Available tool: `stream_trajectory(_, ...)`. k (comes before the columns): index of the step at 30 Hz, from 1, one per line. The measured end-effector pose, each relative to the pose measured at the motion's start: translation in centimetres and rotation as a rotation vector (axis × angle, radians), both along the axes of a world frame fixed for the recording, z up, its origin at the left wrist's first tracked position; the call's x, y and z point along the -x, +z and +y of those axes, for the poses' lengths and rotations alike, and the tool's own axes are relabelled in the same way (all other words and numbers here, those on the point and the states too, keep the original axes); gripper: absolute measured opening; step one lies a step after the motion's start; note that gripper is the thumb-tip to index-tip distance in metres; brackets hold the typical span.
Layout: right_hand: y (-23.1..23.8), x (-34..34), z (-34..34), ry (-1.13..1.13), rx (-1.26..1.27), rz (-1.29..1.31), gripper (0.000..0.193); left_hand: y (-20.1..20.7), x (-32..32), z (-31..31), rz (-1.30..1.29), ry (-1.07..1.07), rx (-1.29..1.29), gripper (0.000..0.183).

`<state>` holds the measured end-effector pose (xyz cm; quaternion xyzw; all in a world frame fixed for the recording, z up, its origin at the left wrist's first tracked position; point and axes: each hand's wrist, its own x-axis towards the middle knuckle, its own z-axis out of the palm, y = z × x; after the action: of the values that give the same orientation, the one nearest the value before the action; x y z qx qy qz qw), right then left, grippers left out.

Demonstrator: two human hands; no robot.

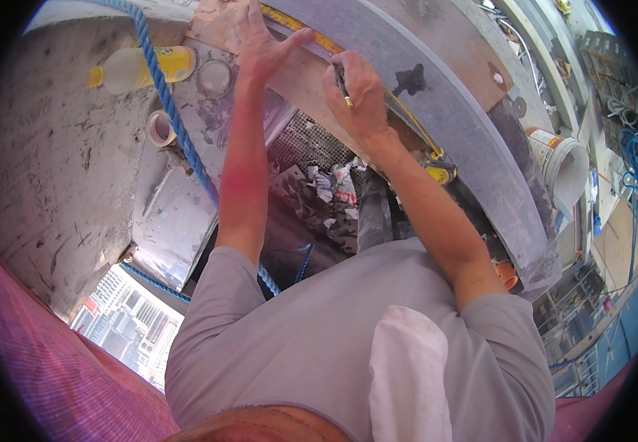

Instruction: The person measures a curved stone slab and a circular opening using a tape measure and a set square, then marks the stone with a pencil. The person repeatedly repositions the tools to take multiple measurements and draw lines on the stone surface.

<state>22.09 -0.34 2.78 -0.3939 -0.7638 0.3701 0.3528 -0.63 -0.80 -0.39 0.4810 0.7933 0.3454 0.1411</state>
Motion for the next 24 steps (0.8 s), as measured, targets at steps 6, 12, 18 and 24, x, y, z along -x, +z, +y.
stream_trajectory(6, 0.4, 0.0, 0.4, 0.073, 0.064, 0.031, 0.019, -1.6, 0.9, 0.1, 0.002, -0.044, -0.060, 0.135)
stream_trajectory(12, 3.0, -4.9, -0.6, 0.146, 0.065, -0.032, 0.031, -2.5, 0.6, 0.1, 0.065, 0.014, -0.189, 0.105)
stream_trajectory(18, 4.9, -16.1, -2.8, 0.134, -0.242, -0.487, 0.045, -2.5, 1.2, 0.2, -0.118, -0.038, -0.097, 0.111)
stream_trajectory(24, 3.6, -20.1, -4.9, 0.010, -0.148, -0.612, 0.045, -3.3, 1.5, 0.4, -0.053, -0.016, -0.056, 0.104)
